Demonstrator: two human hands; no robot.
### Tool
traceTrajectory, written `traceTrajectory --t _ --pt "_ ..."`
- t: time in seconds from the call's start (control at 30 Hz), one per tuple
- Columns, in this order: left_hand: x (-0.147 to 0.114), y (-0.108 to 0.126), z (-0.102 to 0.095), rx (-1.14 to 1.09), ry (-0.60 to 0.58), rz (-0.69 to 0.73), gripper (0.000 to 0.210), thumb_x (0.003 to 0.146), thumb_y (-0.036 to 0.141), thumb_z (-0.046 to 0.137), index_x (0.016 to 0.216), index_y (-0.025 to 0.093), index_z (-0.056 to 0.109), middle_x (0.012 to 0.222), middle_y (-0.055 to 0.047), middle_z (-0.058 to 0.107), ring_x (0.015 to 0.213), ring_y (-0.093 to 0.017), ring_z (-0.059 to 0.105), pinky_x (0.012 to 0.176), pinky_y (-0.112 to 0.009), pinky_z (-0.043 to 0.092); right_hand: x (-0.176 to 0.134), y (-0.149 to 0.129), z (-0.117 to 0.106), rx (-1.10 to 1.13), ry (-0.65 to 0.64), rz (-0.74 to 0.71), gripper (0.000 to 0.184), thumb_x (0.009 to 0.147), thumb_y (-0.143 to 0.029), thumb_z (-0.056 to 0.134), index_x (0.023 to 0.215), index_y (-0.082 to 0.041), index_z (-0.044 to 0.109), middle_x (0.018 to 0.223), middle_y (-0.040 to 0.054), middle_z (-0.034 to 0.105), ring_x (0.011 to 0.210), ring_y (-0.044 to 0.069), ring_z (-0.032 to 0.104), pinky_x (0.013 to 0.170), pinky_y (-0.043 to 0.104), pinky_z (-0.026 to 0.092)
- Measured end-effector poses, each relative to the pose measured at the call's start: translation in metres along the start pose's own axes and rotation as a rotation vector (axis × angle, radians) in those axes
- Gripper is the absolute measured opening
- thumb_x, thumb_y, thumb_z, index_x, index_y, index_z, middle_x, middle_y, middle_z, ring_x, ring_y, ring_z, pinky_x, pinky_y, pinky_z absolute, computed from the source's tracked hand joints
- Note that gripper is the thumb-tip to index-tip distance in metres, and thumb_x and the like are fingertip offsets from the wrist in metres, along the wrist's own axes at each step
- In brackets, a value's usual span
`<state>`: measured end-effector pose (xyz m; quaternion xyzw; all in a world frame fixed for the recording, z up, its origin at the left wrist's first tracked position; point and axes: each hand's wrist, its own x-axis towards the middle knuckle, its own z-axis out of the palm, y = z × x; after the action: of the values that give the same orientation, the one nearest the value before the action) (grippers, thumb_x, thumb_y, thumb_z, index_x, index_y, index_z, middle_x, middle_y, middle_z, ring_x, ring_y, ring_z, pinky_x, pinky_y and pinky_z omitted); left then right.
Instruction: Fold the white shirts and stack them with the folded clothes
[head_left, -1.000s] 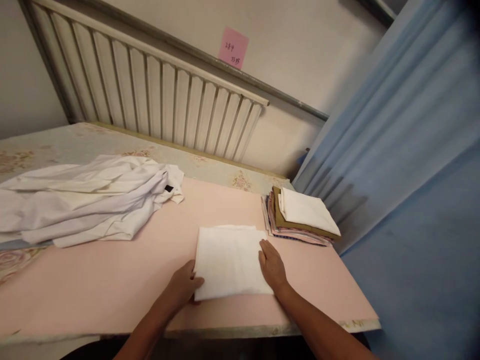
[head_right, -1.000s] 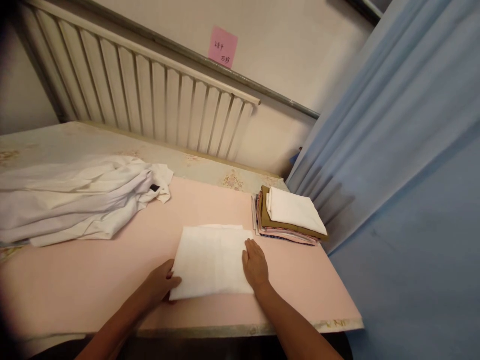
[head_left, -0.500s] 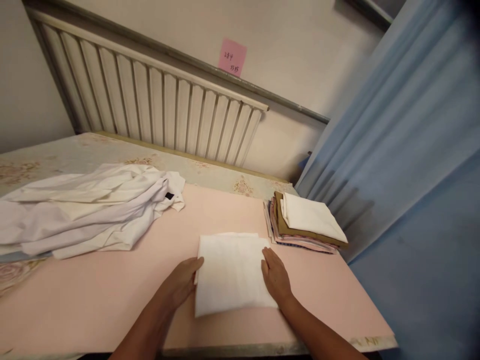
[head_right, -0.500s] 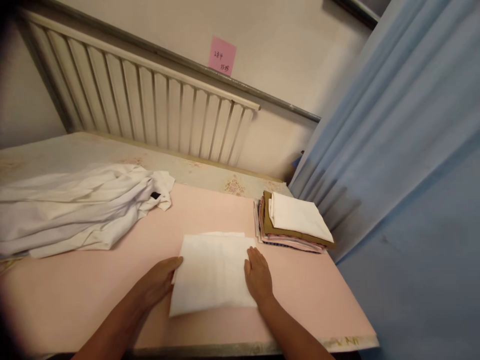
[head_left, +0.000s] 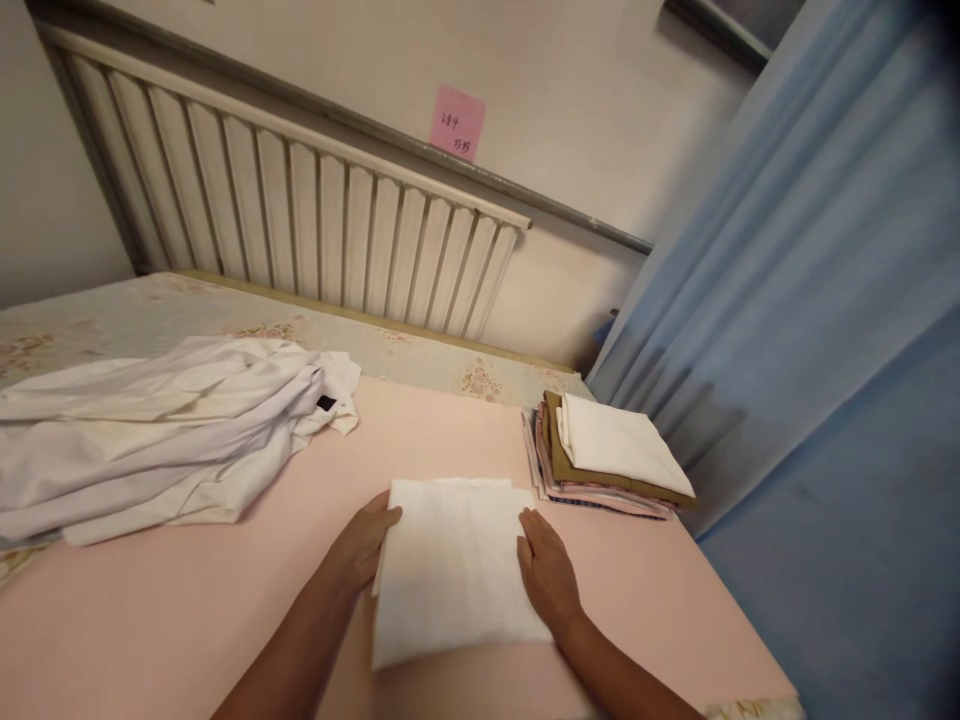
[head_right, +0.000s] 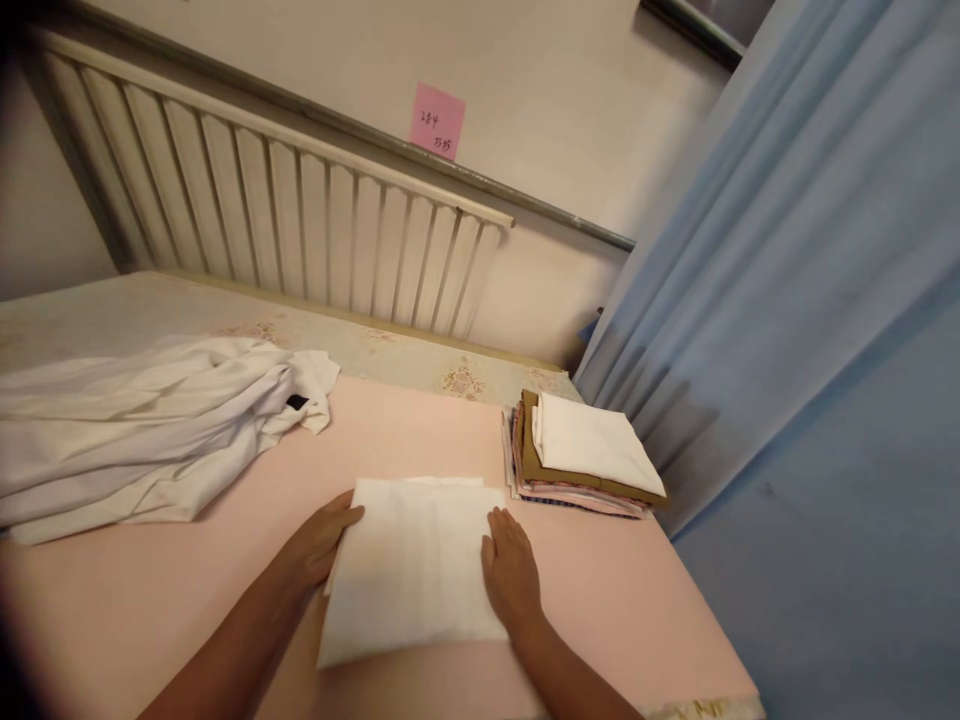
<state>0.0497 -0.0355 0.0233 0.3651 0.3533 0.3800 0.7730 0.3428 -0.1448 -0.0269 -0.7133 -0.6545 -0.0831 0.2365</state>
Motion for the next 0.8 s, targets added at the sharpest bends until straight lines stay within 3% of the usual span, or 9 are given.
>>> traceTrajectory --t 0.2,0.53,0.8 --pt "0.005 -0.007 0.0 0.003 0.084 0.058 0.06 0.056 0.017 0.06 0.116 0.014 0.056 0.091 -0.006 0.072 0.075 -0.022 0.067 0.059 -0.028 0.048 0.001 -0.002 -0.003 -0.021 -0.025 0.012 0.043 0.094 -0.028 0.037 0.13 -0.015 0.055 0.136 0.0086 0.054 0.13 0.023 0.045 0.111 0.044 0.037" --pt "-0.001 -0.004 -0.002 -0.01 0.153 -0.031 0.04 0.063 0.021 0.066 0.101 0.011 0.06 0.074 -0.006 0.071 0.066 -0.022 0.067 0.062 -0.032 0.051 0.002 -0.006 -0.006 -0.002 -0.036 0.022 0.044 0.092 -0.026 0.038 0.13 -0.013 0.055 0.136 0.0097 0.054 0.131 0.023 0.044 0.111 0.044 0.035" --pt "-0.018 -0.01 -0.004 0.145 0.095 -0.012 0.043 0.064 0.023 0.069 0.105 0.011 0.059 0.083 -0.009 0.072 0.07 -0.023 0.068 0.064 -0.033 0.052 0.003 -0.005 -0.006 0.011 -0.01 0.021 0.043 0.092 -0.025 0.039 0.13 -0.015 0.056 0.135 0.009 0.055 0.129 0.023 0.046 0.11 0.046 0.036"
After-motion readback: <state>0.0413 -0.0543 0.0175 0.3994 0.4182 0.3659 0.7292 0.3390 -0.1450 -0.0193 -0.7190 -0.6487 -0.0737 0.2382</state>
